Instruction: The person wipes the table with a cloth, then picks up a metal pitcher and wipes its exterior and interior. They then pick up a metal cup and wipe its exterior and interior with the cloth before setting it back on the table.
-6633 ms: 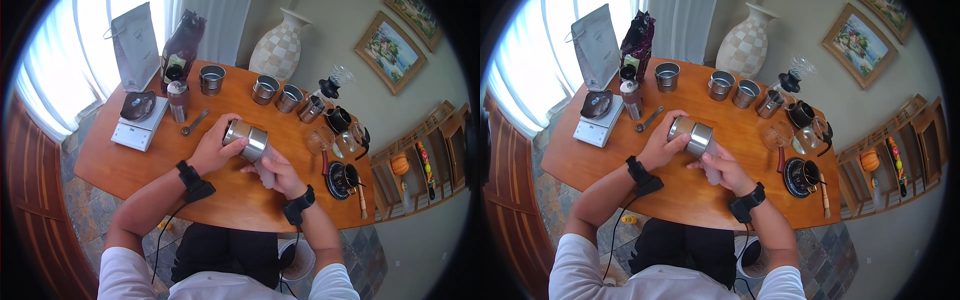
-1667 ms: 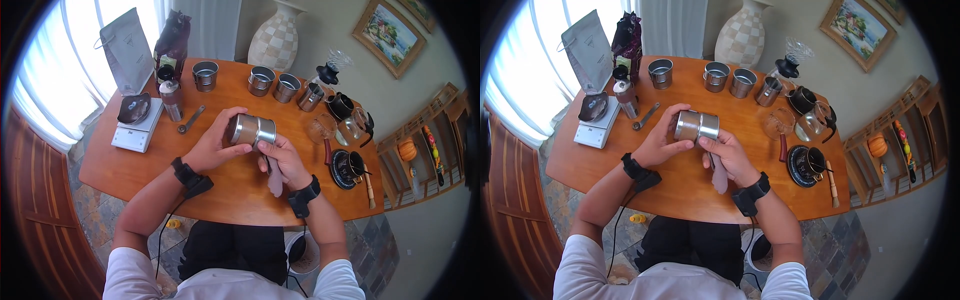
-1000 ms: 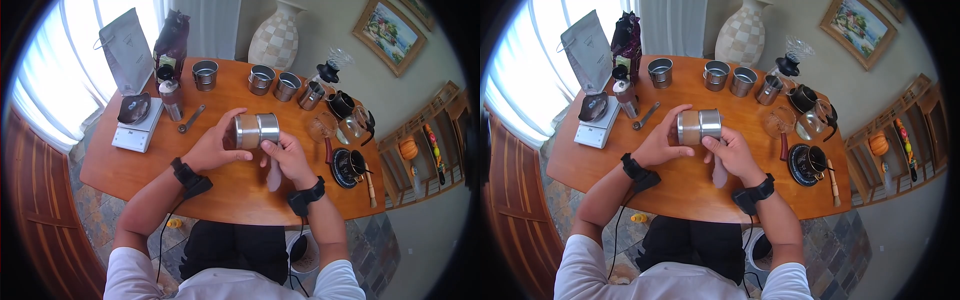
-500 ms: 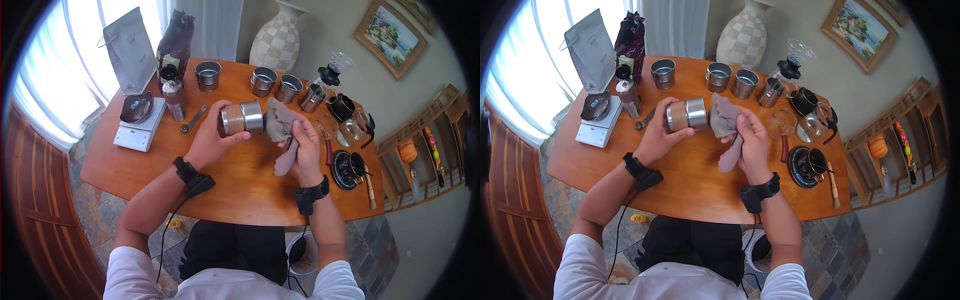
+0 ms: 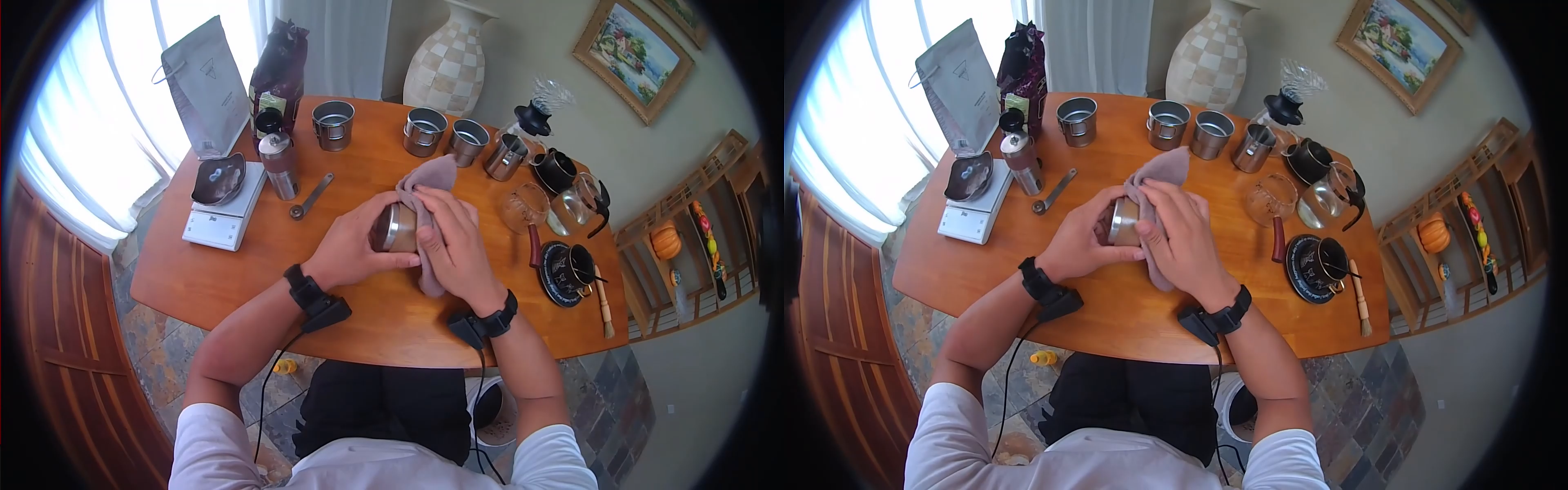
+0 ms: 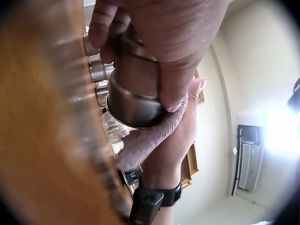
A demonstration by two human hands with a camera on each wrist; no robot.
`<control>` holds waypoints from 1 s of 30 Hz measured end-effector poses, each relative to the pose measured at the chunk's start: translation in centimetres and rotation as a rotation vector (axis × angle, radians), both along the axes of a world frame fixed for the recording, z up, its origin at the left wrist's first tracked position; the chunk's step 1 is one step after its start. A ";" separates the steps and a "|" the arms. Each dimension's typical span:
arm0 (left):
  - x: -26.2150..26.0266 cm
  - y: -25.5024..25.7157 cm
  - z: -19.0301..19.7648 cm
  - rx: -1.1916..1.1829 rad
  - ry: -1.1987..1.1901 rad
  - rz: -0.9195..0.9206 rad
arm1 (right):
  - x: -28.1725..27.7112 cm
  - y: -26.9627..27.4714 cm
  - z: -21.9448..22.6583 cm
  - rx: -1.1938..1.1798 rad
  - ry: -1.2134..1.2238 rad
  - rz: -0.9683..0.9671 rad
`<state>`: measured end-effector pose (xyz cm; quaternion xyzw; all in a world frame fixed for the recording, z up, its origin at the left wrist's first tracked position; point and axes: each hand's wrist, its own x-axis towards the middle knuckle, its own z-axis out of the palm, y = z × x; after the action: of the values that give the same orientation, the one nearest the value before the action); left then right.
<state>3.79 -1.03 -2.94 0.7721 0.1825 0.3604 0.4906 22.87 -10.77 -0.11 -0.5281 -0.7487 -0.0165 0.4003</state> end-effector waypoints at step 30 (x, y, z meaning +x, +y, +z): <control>-0.3 -0.2 -0.3 0.035 -0.026 -0.109 | 1.2 1.4 -5.6 -0.439 0.930 0.152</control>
<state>3.47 -1.24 -3.23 0.7845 0.1276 0.3465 0.4982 24.10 -9.37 -5.71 -0.4954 -0.5137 0.4065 0.5704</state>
